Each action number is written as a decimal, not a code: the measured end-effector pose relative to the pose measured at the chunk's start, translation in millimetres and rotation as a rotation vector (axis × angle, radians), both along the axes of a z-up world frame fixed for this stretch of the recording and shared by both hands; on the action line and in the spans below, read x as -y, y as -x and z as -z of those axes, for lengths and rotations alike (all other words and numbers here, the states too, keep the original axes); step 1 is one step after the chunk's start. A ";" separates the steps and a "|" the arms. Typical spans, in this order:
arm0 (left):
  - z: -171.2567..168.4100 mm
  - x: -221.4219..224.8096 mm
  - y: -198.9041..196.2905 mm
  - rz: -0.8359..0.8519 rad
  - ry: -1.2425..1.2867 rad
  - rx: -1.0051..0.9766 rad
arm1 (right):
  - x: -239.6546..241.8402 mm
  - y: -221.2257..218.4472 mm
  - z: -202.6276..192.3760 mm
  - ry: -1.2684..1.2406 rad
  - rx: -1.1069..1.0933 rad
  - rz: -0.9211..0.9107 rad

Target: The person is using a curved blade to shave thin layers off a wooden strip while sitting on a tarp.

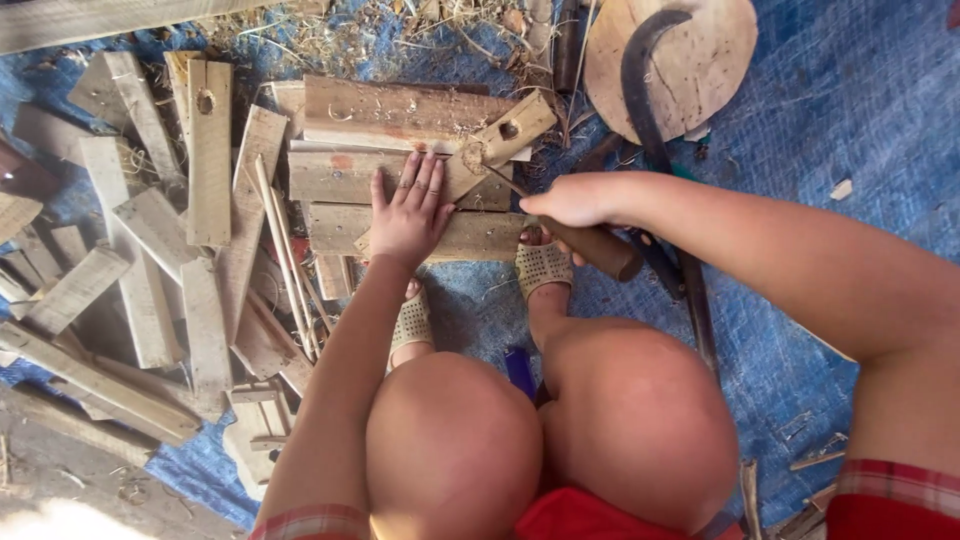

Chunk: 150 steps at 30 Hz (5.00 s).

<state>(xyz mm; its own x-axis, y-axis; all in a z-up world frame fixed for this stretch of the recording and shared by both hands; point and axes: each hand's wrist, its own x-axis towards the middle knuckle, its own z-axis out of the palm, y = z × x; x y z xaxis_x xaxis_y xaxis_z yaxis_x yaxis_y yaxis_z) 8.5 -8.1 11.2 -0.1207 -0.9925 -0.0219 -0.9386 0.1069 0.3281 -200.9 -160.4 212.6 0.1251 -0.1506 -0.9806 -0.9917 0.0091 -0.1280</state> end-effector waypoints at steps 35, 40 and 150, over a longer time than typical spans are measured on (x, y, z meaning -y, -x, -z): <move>3.8 -0.1 0.6 -0.019 0.064 0.038 | -6.6 35.2 85.0 0.564 0.098 -0.834; 5.6 -0.9 2.0 -0.072 0.002 0.053 | -46.4 53.0 153.1 0.815 0.035 -0.784; -95.3 -59.4 -18.2 -0.492 -0.196 0.047 | -55.0 88.0 -8.5 0.520 0.294 -0.101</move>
<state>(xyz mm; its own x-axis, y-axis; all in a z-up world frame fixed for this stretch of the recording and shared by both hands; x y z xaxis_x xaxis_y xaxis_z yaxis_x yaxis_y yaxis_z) 26.7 51.4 106.5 0.3641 -0.9082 -0.2067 -0.8764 -0.4091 0.2540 -288.9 -105.4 221.1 0.4184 -0.5739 -0.7040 -0.9068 -0.2200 -0.3596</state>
